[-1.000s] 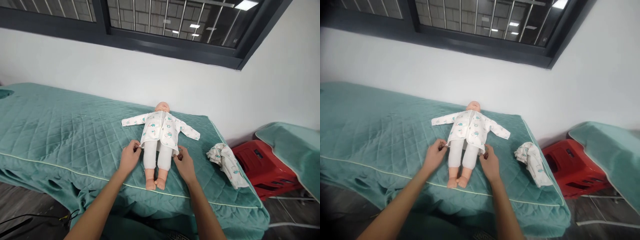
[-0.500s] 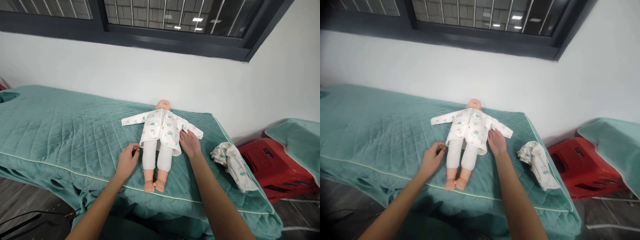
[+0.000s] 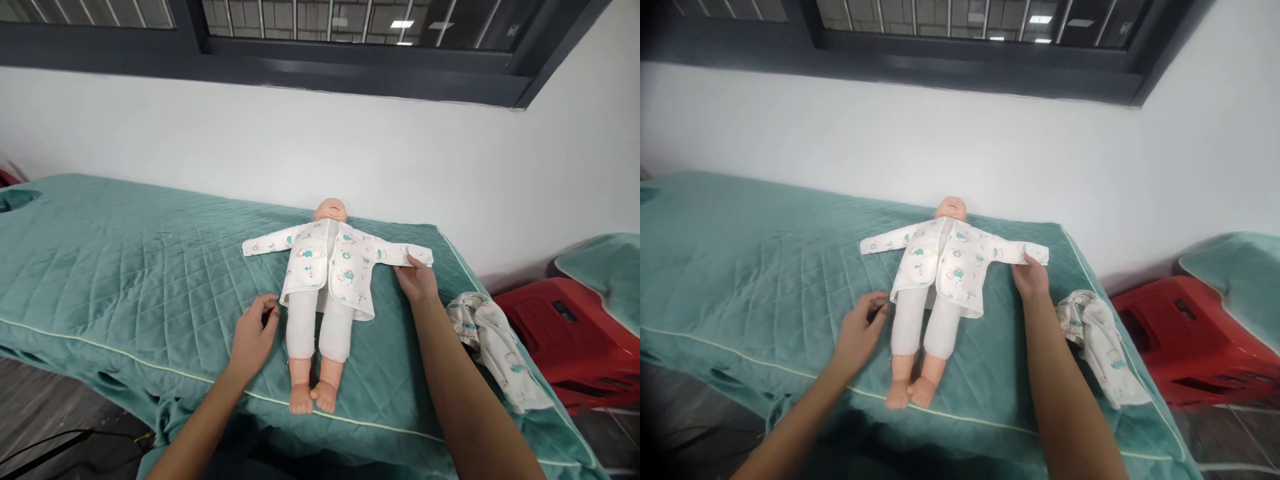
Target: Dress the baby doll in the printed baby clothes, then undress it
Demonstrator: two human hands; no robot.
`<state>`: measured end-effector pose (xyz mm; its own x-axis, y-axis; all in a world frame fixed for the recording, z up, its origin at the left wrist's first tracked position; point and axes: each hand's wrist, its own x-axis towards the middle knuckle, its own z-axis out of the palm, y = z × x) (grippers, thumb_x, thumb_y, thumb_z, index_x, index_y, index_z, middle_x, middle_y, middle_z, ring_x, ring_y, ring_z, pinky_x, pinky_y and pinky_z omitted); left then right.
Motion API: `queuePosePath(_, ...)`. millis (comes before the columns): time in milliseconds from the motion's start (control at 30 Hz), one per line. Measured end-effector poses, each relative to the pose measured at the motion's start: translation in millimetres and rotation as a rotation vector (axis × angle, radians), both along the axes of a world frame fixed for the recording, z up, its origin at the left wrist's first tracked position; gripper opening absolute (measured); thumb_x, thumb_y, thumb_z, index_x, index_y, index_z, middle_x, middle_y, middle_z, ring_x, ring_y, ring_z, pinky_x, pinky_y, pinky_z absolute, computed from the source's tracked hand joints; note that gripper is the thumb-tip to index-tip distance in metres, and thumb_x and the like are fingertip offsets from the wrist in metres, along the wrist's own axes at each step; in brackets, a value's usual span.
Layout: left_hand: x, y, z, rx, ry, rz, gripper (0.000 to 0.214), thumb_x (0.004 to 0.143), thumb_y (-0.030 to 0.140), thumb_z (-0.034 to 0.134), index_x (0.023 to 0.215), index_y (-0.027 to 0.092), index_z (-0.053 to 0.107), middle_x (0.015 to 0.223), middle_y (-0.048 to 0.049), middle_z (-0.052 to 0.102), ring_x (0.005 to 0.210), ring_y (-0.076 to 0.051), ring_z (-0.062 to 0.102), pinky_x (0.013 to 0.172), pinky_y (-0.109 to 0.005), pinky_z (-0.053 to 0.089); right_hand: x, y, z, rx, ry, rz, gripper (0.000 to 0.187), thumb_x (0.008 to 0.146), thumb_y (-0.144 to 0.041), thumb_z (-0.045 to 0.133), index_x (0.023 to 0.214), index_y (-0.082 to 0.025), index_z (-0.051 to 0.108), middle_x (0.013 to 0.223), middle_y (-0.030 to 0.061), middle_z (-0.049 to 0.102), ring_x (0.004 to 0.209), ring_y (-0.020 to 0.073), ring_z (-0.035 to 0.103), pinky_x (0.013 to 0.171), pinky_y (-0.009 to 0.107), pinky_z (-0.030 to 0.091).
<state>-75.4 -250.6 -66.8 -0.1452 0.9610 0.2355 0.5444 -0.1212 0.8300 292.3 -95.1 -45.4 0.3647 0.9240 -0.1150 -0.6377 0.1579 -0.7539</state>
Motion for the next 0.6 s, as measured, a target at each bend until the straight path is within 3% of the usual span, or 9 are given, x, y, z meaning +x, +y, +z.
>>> queuePosePath(167, -7, 17, -1.2, 0.031, -0.018, 0.081, 0.029, 0.093, 0.042, 0.051, 0.112, 0.022, 0.061, 0.104, -0.0078, 0.074, 0.097, -0.024, 0.07, 0.088, -0.038, 0.055, 19, 5, -8.7, 0.043, -0.17, -0.155, 0.029, 0.07, -0.004, 0.054, 0.094, -0.02, 0.06, 0.102, 0.0037, 0.071, 0.107, 0.0198, 0.068, 0.105, 0.044, 0.054)
queuePosePath(267, -19, 55, 1.8, 0.05, 0.057, 0.073, 0.035, 0.093, 0.039, 0.051, 0.119, 0.02, 0.061, 0.116, -0.0105, 0.074, 0.109, -0.026, 0.068, 0.098, -0.04, 0.052, 26, 7, -13.8, 0.051, -0.298, -0.279, 0.036, 0.066, -0.007, 0.059, 0.099, -0.021, 0.057, 0.112, 0.0034, 0.066, 0.117, 0.0203, 0.063, 0.109, 0.046, 0.049)
queuePosePath(333, -26, 83, 5.1, 0.021, 0.09, 0.048, 0.047, 0.094, 0.036, 0.048, 0.137, 0.017, 0.052, 0.125, -0.0118, 0.072, 0.118, -0.026, 0.066, 0.106, -0.042, 0.047, 27, 6, -15.5, 0.052, -0.378, -0.356, 0.044, 0.065, -0.01, 0.061, 0.108, -0.021, 0.055, 0.127, 0.0058, 0.06, 0.13, 0.0217, 0.055, 0.114, 0.048, 0.043)
queuePosePath(433, -32, 116, 9.4, -0.048, 0.302, 0.062, 0.063, 0.096, 0.037, 0.045, 0.154, 0.015, 0.036, 0.139, -0.0159, 0.065, 0.135, -0.032, 0.054, 0.114, -0.05, 0.039, 22, 0, -14.8, 0.066, -0.505, -0.426, 0.058, 0.063, -0.014, 0.066, 0.12, -0.021, 0.054, 0.145, 0.0096, 0.05, 0.143, 0.0245, 0.041, 0.122, 0.049, 0.032)
queuePosePath(600, -29, 134, 9.7, -0.144, 0.556, 0.151, 0.072, 0.099, 0.047, 0.037, 0.158, 0.007, 0.027, 0.147, -0.0278, 0.053, 0.136, -0.043, 0.051, 0.111, -0.058, 0.035, -6, -21, -6.3, 0.083, -1.045, -0.55, 0.053, 0.071, -0.02, 0.057, 0.124, -0.015, 0.059, 0.139, 0.012, 0.056, 0.138, 0.0266, 0.047, 0.122, 0.049, 0.028)
